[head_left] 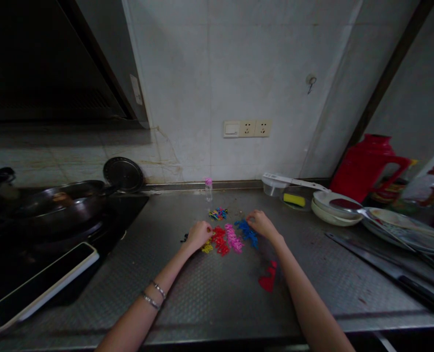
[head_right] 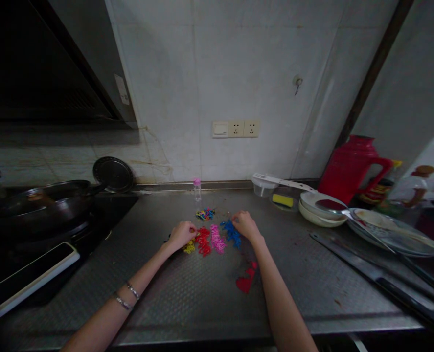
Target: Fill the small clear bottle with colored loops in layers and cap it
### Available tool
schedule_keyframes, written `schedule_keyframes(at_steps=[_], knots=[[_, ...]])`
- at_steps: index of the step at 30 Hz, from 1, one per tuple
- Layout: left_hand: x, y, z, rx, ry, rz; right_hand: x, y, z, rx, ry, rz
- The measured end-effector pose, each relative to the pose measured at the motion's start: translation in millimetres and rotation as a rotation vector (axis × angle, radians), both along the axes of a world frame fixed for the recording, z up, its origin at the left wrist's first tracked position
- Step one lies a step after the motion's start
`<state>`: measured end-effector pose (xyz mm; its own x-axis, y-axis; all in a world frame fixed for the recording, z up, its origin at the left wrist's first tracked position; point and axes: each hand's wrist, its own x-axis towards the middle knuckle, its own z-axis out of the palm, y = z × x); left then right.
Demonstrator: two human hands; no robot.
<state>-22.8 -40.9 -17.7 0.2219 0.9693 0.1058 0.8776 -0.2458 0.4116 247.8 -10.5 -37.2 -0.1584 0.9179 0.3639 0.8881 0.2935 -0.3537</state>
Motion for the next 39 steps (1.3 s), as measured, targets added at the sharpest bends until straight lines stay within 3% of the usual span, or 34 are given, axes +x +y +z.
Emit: schedule_keyframes(at_steps=[7, 22, 29, 34, 39], knots=[[-0.3, 0.6, -1.6, 0.033, 0.055, -0.024, 5.3, 3.6, -4.1, 0.005, -0.032, -0.002], [-12.7, 6.9, 7.0, 0.004, -0.109, 0.126, 13.3, 2.4, -6.7, -0.004, 0.002, -0.021], [-47.6, 29.8, 0.0, 0.070, -0.270, 0.179, 11.2, -2.8, -2.6, -0.012, 0.000, -0.021], [-78.6, 45.5, -14.6, 0.085, -0.366, 0.289, 7.6, -5.5, -1.6, 0.003, 0.002, -0.018], [-91.6, 50.5, -26.0, 0.081, -0.484, 0.373, 4.7, -5.3, -4.3, 0.006, -0.012, -0.008]])
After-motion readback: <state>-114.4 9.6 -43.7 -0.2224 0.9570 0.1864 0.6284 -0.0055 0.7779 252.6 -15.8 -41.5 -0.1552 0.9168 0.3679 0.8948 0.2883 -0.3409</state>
